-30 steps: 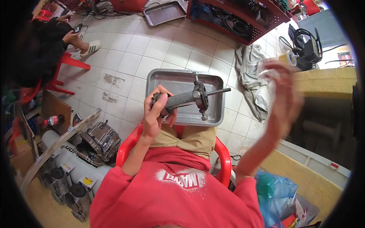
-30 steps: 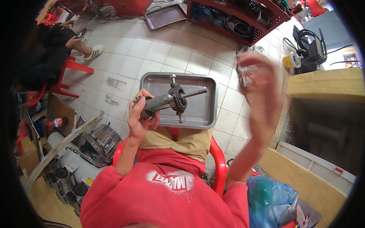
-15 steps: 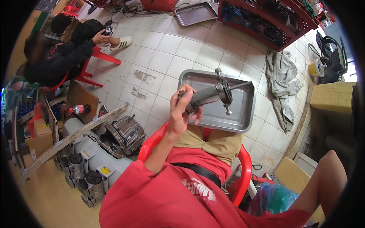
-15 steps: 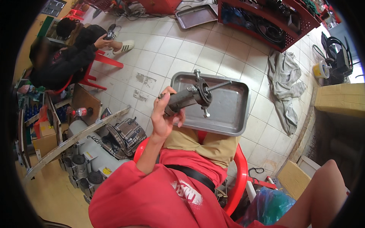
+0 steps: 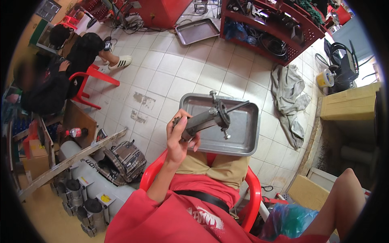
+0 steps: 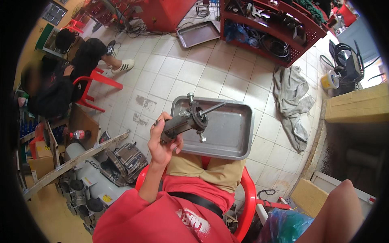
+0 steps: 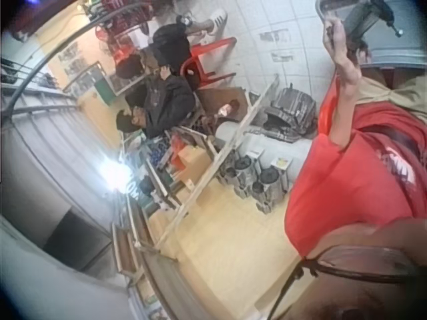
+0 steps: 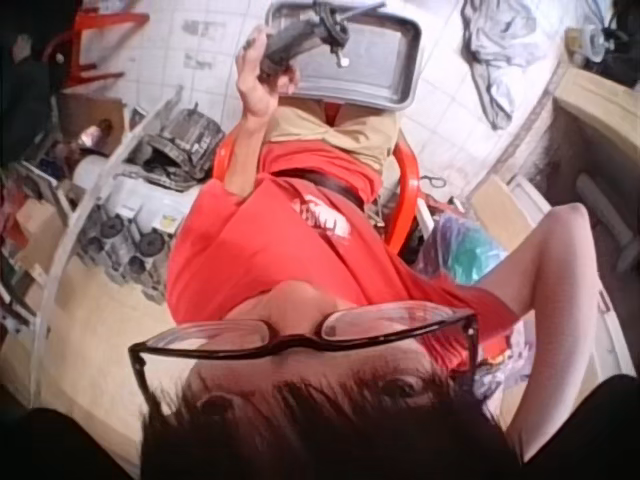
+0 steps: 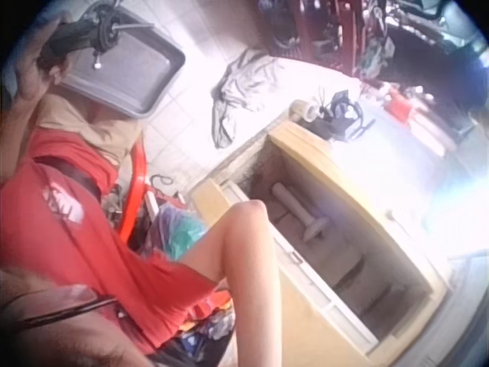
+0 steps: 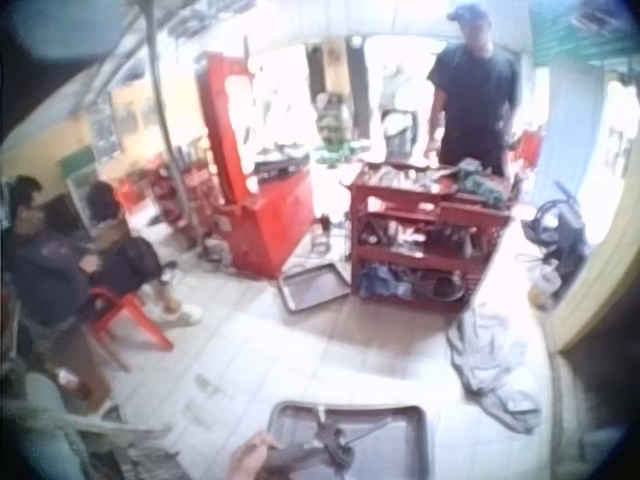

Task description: The person sits on a red chair with a metal tray on their lap and assembles a mechanical component. They insert a cylindrical part into a housing, attach a gear, and secure the assembly with a bolt and nut using their hands.

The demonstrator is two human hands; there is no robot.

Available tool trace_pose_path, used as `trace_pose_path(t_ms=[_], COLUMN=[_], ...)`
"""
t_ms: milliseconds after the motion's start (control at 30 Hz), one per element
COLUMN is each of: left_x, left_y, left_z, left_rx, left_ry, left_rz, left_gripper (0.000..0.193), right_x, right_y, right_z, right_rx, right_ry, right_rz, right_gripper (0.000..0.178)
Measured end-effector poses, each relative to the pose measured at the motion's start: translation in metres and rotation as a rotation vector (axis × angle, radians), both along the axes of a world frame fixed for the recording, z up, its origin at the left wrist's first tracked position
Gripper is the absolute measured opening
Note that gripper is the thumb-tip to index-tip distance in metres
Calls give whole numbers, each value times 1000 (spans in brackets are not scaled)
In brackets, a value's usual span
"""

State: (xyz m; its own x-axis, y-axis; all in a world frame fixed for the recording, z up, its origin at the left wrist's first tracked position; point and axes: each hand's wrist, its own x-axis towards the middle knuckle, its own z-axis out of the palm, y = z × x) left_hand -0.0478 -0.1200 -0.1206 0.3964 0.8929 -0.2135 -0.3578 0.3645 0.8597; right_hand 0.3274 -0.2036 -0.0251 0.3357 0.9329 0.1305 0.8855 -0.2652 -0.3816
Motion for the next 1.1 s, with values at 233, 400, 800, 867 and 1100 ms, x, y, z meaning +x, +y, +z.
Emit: trace_pose_path(t_ms=[233,400,800,867,1100], left_x=[4,2,-4,-6,-2], left_y=[-5,-10,-8,-11,-7], left_z=[6,-1,-1,-4,-12], left_rx=[-7,2,27,6,160], left_ry=[23,24,-41,-56,-11], left_rz=[10,-14,-29,-8,-67], left_gripper=[32,34,31,31,39], right_x=[-1,2,-45,-62,-127], right_y=[1,-2,-32,-24,5], right_z=[-3,4,121,120,10], right_rx=[37,90,590,598,306], right_ry=[37,75,352,437,674], right_rz=[-5,-4,146,174,140], right_gripper=[22,24,31,32,37])
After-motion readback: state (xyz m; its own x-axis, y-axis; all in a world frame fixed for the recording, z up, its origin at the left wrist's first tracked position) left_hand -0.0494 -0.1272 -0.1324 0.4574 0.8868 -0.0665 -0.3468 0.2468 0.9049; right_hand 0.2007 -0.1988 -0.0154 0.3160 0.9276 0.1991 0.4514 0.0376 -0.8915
